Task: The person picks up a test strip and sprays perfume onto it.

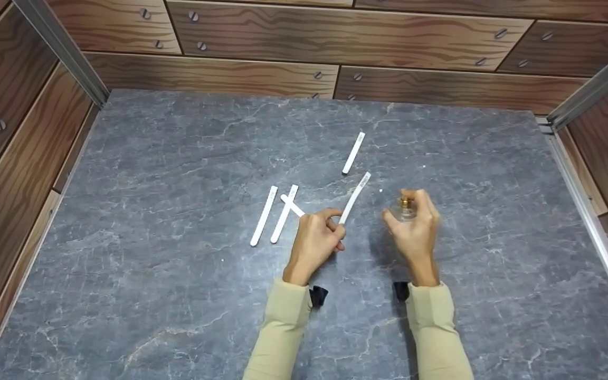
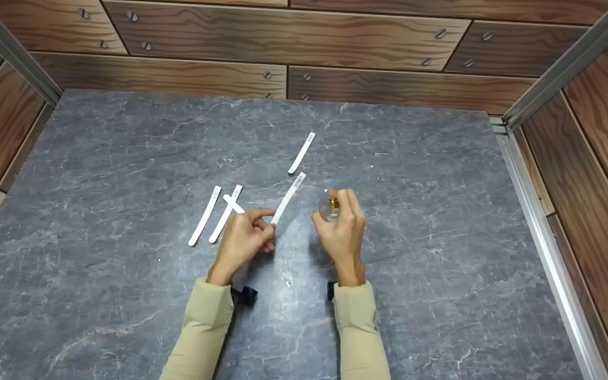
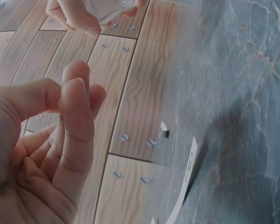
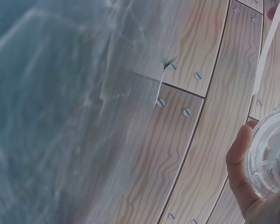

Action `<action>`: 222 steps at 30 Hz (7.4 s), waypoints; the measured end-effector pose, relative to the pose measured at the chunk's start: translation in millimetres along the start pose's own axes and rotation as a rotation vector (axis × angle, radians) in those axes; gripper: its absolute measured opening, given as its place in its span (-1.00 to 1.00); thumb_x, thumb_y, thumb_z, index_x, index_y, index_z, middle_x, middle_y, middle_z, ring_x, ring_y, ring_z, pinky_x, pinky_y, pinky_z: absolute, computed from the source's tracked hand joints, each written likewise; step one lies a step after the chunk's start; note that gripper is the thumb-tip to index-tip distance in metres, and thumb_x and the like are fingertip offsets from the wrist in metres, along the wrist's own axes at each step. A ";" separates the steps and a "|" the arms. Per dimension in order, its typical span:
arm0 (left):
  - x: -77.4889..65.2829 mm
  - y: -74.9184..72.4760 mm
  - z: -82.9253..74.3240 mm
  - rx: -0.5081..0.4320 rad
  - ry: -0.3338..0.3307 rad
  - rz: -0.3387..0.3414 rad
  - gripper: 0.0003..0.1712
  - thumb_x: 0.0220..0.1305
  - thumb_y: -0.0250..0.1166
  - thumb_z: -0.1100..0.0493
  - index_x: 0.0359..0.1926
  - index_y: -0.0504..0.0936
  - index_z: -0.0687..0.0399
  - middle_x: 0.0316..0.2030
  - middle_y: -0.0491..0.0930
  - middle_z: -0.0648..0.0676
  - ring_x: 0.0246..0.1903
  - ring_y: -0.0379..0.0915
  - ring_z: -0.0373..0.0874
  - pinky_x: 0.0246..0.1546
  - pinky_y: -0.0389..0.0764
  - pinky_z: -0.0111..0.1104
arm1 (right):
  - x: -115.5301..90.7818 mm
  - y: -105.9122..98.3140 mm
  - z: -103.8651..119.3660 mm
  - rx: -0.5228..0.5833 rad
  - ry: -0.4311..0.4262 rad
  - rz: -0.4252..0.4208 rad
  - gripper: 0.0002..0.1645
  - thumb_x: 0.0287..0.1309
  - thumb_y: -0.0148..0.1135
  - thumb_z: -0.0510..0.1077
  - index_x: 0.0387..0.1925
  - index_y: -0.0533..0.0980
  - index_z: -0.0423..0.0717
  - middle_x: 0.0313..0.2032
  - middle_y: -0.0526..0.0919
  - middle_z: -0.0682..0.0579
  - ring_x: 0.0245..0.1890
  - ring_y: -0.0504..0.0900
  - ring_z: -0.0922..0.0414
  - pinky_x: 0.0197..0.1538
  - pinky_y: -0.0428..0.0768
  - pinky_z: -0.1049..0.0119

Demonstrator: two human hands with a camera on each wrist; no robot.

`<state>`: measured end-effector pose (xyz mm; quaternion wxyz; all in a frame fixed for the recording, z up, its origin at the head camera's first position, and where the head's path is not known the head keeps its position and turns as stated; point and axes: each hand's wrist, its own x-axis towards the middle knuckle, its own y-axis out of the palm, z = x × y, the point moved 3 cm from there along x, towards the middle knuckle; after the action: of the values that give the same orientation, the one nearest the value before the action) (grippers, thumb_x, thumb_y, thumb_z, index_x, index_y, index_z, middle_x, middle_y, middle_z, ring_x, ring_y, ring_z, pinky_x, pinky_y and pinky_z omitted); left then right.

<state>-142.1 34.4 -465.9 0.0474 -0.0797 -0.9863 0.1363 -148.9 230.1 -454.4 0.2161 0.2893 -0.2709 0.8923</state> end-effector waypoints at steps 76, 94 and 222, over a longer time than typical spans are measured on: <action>0.8 -3.1 3.0 -0.002 0.025 0.020 -0.62 0.22 0.20 0.43 0.06 0.68 0.38 -0.59 0.66 -0.01 -0.73 0.58 -0.21 -0.77 0.53 -0.45 | 0.4 0.2 3.5 0.050 0.040 -0.013 -0.52 -0.35 0.49 -0.60 -0.28 0.47 -0.45 -0.30 0.65 -0.30 -0.36 0.62 -0.19 -0.21 0.53 0.53; 1.0 -3.0 1.3 -0.004 0.042 0.013 -0.64 0.22 0.22 0.46 0.05 0.67 0.42 -0.59 0.66 0.01 -0.75 0.52 -0.32 -0.77 0.54 -0.47 | -0.7 0.4 2.3 0.053 0.002 -0.026 -0.58 -0.36 0.45 -0.57 -0.37 0.44 -0.45 -0.32 0.62 -0.28 -0.36 0.57 -0.10 -0.20 0.50 0.54; 105.7 -29.5 33.1 -0.134 -0.243 -0.141 -0.60 0.32 0.10 0.52 0.15 0.57 0.42 -0.21 0.72 0.31 -0.38 0.70 -0.06 -0.34 0.73 -0.37 | 1.2 -2.6 0.9 0.118 0.112 -0.007 -0.49 -0.30 0.47 -0.58 -0.18 0.51 -0.46 -0.35 0.65 -0.29 -0.34 0.56 0.21 -0.21 0.54 0.55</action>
<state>-254.1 15.7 -481.8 -0.0683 0.0040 -0.9948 0.0750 -148.0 231.7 -452.1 0.2164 0.2519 -0.2042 0.9209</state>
